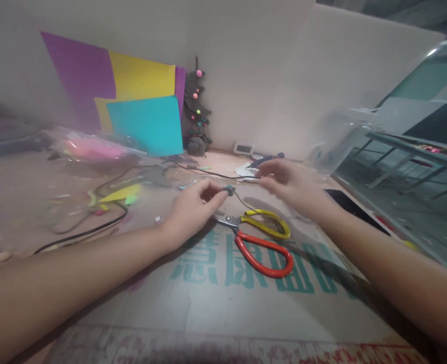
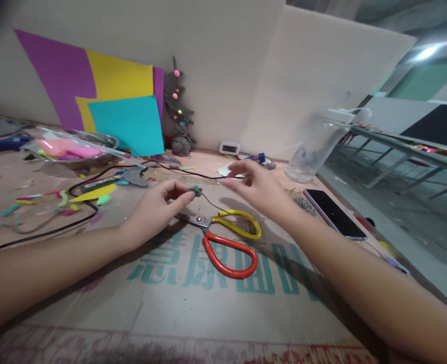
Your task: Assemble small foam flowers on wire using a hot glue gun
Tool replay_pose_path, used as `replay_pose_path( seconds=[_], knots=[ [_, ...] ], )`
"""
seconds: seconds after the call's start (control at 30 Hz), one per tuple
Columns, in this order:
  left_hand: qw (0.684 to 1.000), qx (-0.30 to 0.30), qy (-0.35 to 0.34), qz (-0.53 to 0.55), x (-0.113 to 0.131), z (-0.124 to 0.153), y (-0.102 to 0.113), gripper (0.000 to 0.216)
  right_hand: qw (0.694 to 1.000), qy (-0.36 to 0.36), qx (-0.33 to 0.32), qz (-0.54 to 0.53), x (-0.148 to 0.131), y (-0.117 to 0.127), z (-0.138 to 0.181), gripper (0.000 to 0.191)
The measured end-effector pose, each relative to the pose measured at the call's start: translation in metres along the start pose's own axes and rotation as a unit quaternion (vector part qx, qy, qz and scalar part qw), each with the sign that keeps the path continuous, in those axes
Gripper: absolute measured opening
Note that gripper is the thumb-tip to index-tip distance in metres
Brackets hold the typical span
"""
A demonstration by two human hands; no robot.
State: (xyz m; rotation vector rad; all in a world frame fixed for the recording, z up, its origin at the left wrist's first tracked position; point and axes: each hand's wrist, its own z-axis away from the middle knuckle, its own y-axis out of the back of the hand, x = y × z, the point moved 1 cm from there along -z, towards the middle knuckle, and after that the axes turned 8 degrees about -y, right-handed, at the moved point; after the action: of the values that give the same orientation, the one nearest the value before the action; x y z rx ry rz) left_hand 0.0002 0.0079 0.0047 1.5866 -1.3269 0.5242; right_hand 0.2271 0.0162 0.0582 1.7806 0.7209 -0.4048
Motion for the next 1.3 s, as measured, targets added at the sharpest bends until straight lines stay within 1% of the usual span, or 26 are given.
replay_pose_path(
  seconds=[0.03,0.1,0.13,0.17,0.2,0.27,0.33,0.4,0.5,0.57,0.63,0.7,0.83,0.93,1.0,1.07,1.13,1.2,1.3],
  knots=[
    [1.0,0.007,-0.01,-0.002,0.0,0.0,0.001,0.019,0.998,-0.005,-0.054,-0.037,-0.01,-0.009,0.007,0.04],
    [1.0,0.014,-0.024,-0.003,-0.001,0.0,0.001,0.018,0.989,-0.027,-0.129,-0.073,-0.022,-0.027,0.019,0.051],
    [1.0,0.013,-0.027,-0.003,-0.001,0.0,0.001,0.018,0.983,-0.031,-0.155,-0.091,-0.025,-0.034,0.023,0.051],
    [1.0,0.01,-0.027,-0.003,-0.001,0.0,0.001,0.018,0.98,-0.035,-0.163,-0.11,-0.025,-0.04,0.026,0.047],
    [1.0,0.007,-0.024,-0.004,-0.001,-0.001,0.001,0.018,0.979,-0.04,-0.156,-0.122,-0.024,-0.044,0.028,0.04],
    [1.0,-0.002,-0.014,-0.005,-0.002,-0.001,0.0,0.018,0.988,-0.028,-0.1,-0.11,-0.018,-0.047,0.029,0.022],
    [1.0,-0.017,0.001,-0.003,-0.003,-0.002,-0.001,0.019,0.998,0.025,-0.027,-0.044,-0.012,-0.045,0.027,0.011],
    [0.999,-0.039,0.012,0.001,-0.004,-0.002,-0.002,0.019,0.993,0.109,0.021,0.037,-0.007,-0.042,0.026,0.01],
    [0.998,-0.063,0.011,0.006,-0.005,-0.003,-0.003,0.02,0.967,0.223,0.051,0.117,0.001,-0.04,0.025,0.014],
    [0.998,-0.07,0.007,0.003,-0.005,-0.003,-0.004,0.02,0.952,0.263,0.065,0.14,0.004,-0.039,0.024,0.017],
    [0.997,-0.074,0.0,-0.01,-0.005,-0.002,-0.004,0.02,0.949,0.27,0.073,0.144,0.006,-0.04,0.025,0.018],
    [0.996,-0.084,-0.006,-0.029,-0.003,-0.001,-0.004,0.019,0.955,0.253,0.067,0.141,0.005,-0.04,0.026,0.021],
    [0.993,-0.109,-0.024,-0.049,-0.002,0.0,-0.005,0.018,0.974,0.196,0.028,0.107,-0.004,-0.042,0.03,0.019],
    [0.99,-0.117,-0.044,-0.057,-0.001,0.0,-0.006,0.018,0.991,0.126,0.009,0.033,-0.012,-0.043,0.033,0.013],
    [0.99,-0.118,-0.053,-0.059,0.0,0.0,-0.006,0.017,0.997,0.071,-0.011,-0.041,-0.015,-0.046,0.034,0.01],
    [0.991,-0.117,-0.051,-0.047,0.0,0.0,-0.006,0.016,0.991,0.023,-0.035,-0.124,-0.015,-0.048,0.035,0.011],
    [0.992,-0.117,-0.046,-0.026,0.0,0.0,-0.006,0.015,0.981,-0.012,-0.052,-0.187,-0.014,-0.051,0.035,0.013],
    [0.992,-0.118,-0.042,-0.003,0.0,0.001,-0.006,0.015,0.975,-0.027,-0.058,-0.211,-0.012,-0.053,0.035,0.015],
    [0.992,-0.119,-0.036,0.023,0.0,0.001,-0.006,0.016,0.974,-0.032,-0.066,-0.214,-0.013,-0.054,0.036,0.014]
  ],
)
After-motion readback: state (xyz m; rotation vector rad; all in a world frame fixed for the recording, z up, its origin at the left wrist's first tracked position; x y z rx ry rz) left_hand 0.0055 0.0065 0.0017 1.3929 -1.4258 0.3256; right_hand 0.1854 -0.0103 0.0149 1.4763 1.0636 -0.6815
